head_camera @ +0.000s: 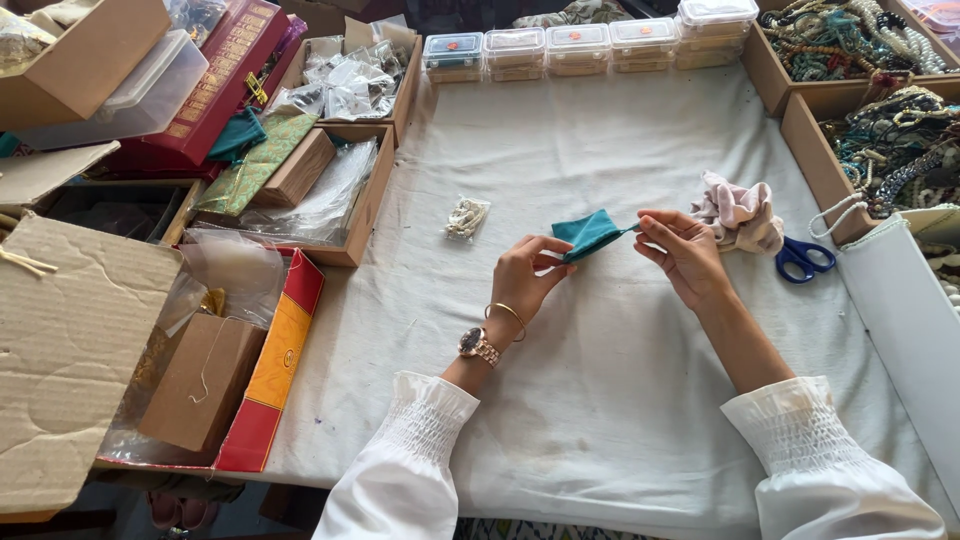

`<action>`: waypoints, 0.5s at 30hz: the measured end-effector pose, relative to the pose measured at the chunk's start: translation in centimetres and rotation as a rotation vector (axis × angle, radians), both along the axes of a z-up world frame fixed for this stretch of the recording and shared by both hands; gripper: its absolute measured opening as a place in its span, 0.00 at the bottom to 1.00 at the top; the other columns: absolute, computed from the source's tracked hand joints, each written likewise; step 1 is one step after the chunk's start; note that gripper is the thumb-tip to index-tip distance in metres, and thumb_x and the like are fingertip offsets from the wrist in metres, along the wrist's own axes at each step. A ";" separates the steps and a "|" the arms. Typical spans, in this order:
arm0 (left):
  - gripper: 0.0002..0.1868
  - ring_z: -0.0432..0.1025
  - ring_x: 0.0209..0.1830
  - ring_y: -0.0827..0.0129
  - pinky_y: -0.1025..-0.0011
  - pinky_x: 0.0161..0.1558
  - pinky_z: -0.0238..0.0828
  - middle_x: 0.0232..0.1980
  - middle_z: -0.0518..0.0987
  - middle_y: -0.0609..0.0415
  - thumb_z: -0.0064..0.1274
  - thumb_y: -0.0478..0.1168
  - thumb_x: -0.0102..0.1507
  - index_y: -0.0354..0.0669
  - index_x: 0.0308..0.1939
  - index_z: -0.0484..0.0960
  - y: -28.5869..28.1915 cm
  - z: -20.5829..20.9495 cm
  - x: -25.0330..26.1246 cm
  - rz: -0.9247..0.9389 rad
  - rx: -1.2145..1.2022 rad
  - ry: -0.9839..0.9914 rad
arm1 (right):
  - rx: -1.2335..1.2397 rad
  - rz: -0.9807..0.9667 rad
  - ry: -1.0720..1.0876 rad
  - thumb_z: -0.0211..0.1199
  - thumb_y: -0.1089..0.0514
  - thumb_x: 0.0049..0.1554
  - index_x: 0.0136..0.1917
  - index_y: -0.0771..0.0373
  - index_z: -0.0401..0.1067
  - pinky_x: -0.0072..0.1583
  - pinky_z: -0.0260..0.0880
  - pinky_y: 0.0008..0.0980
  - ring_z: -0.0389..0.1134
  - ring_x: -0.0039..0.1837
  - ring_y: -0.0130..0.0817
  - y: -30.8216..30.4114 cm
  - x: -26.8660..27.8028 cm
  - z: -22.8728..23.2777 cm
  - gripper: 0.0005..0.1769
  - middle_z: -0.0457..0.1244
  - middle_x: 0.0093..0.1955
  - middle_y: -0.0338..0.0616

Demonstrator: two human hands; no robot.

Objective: The person cleans a gold-colored beaded necklace with a cloth, then places it into a small clear plastic bag. They subsequently put the bagged necklace into a small teal drawstring pouch, place the pouch into a clear plastic container, and wipe the container with a cloth before setting it aside.

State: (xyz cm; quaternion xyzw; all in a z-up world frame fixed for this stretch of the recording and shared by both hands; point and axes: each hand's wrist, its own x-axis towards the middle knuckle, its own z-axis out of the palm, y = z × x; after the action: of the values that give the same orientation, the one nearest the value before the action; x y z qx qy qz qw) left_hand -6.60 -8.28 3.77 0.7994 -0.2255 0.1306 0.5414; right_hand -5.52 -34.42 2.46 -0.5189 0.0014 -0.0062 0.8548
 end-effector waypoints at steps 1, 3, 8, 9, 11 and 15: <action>0.13 0.83 0.44 0.71 0.74 0.49 0.83 0.49 0.84 0.59 0.66 0.35 0.56 0.48 0.44 0.86 0.1 -0.3 0.4 -0.001 0.000 0.000 | 0.000 -0.001 0.000 0.68 0.60 0.60 0.54 0.63 0.79 0.55 0.78 0.28 0.73 0.49 0.26 0.0 0.0 0.2 0.09 0.70 0.49 0.40; 0.18 0.83 0.46 0.72 0.73 0.50 0.83 0.48 0.85 0.59 0.67 0.34 0.53 0.47 0.47 0.85 0.2 -0.8 1.1 -0.099 -0.137 0.284 | -0.043 -0.063 -0.016 0.67 0.62 0.59 0.56 0.64 0.77 0.57 0.79 0.28 0.73 0.52 0.27 0.0 -0.1 0.6 0.11 0.71 0.50 0.42; 0.15 0.84 0.45 0.73 0.75 0.49 0.83 0.45 0.88 0.57 0.69 0.38 0.54 0.47 0.45 0.87 0.8 -1.1 1.5 -0.079 -0.063 0.343 | -0.047 -0.077 -0.019 0.67 0.64 0.59 0.58 0.65 0.75 0.58 0.79 0.29 0.74 0.54 0.29 -0.3 0.1 0.4 0.13 0.71 0.52 0.45; 0.14 0.84 0.44 0.74 0.76 0.48 0.83 0.43 0.88 0.58 0.69 0.40 0.54 0.47 0.44 0.87 0.9 -1.1 1.4 -0.070 -0.026 0.299 | -0.045 -0.076 -0.021 0.67 0.64 0.59 0.58 0.65 0.75 0.59 0.79 0.29 0.74 0.54 0.30 -0.3 0.1 0.4 0.13 0.71 0.52 0.46; 0.14 0.84 0.43 0.74 0.76 0.46 0.82 0.43 0.89 0.58 0.70 0.42 0.54 0.47 0.43 0.87 1.1 -0.5 1.2 -0.046 0.009 0.314 | -0.037 -0.073 -0.023 0.66 0.64 0.59 0.58 0.66 0.75 0.59 0.79 0.30 0.74 0.54 0.30 -0.3 0.1 0.4 0.12 0.71 0.53 0.47; 0.16 0.84 0.41 0.74 0.76 0.46 0.82 0.41 0.89 0.56 0.72 0.46 0.53 0.45 0.41 0.88 1.9 0.7 1.3 -0.036 0.013 0.416 | -0.022 -0.068 -0.029 0.66 0.65 0.59 0.58 0.66 0.75 0.60 0.79 0.31 0.74 0.55 0.31 -0.5 0.1 0.4 0.13 0.71 0.53 0.48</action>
State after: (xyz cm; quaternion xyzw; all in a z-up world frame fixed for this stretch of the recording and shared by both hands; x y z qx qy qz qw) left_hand -5.27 -6.42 4.42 0.8083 -0.1241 -0.0485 0.5735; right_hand -5.39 -34.92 2.84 -0.5278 0.0066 -0.0429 0.8482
